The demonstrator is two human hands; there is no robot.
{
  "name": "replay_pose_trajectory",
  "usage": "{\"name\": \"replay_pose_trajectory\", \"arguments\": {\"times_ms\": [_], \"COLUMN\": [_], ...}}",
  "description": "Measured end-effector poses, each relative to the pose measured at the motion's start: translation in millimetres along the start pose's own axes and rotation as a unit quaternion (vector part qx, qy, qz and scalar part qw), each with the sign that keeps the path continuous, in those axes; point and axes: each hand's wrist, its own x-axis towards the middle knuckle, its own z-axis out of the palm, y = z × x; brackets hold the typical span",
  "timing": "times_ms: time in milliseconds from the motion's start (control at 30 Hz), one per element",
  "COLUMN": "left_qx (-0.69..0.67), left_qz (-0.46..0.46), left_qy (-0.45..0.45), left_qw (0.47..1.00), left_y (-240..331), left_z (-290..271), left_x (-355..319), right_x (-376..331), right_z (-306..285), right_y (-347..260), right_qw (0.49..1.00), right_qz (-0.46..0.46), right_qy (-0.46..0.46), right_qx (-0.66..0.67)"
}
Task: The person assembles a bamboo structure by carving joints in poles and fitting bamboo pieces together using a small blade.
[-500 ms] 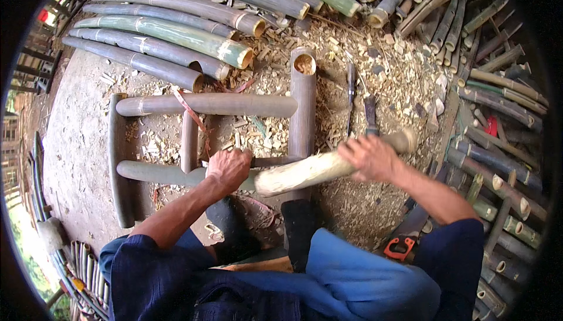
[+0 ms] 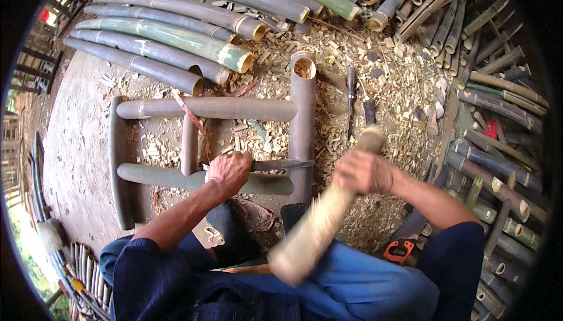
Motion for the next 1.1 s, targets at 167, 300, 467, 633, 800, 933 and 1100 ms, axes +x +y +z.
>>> {"name": "replay_pose_trajectory", "arguments": {"times_ms": [167,300,467,633,800,933,1100], "left_qx": [0.021,0.021,0.035,0.02,0.047,0.041,0.047], "left_qz": [-0.011,0.0,-0.007,-0.014,0.002,0.009,0.032], "left_qy": [-0.013,0.003,0.005,0.007,0.023,0.038,0.093], "left_qw": [1.0,1.0,0.999,1.0,0.999,0.998,0.994], "left_y": [-12.3,-7.3,-11.8,-8.4,-16.3,-8.2,-18.0], "left_z": [11.1,11.4,15.0,13.6,22.5,19.5,32.9], "left_x": [-1.1,2.5,2.7,3.7,3.9,9.0,11.1], "right_x": [26.2,12.9,28.3,8.7,36.1,2.5,9.2], "right_z": [-15.1,-8.1,-15.6,3.5,-20.4,2.4,-9.5], "right_y": [-18.5,-8.9,-13.1,-2.7,-17.1,-2.5,-11.9], "right_qw": [0.963,0.996,0.941,0.994,0.954,0.998,0.932], "right_qz": [0.186,0.066,0.244,0.092,0.223,0.056,0.243], "right_qy": [-0.195,-0.052,-0.235,-0.056,-0.202,0.0,-0.269], "right_qx": [-0.009,-0.002,0.008,-0.016,0.008,-0.003,0.016]}}
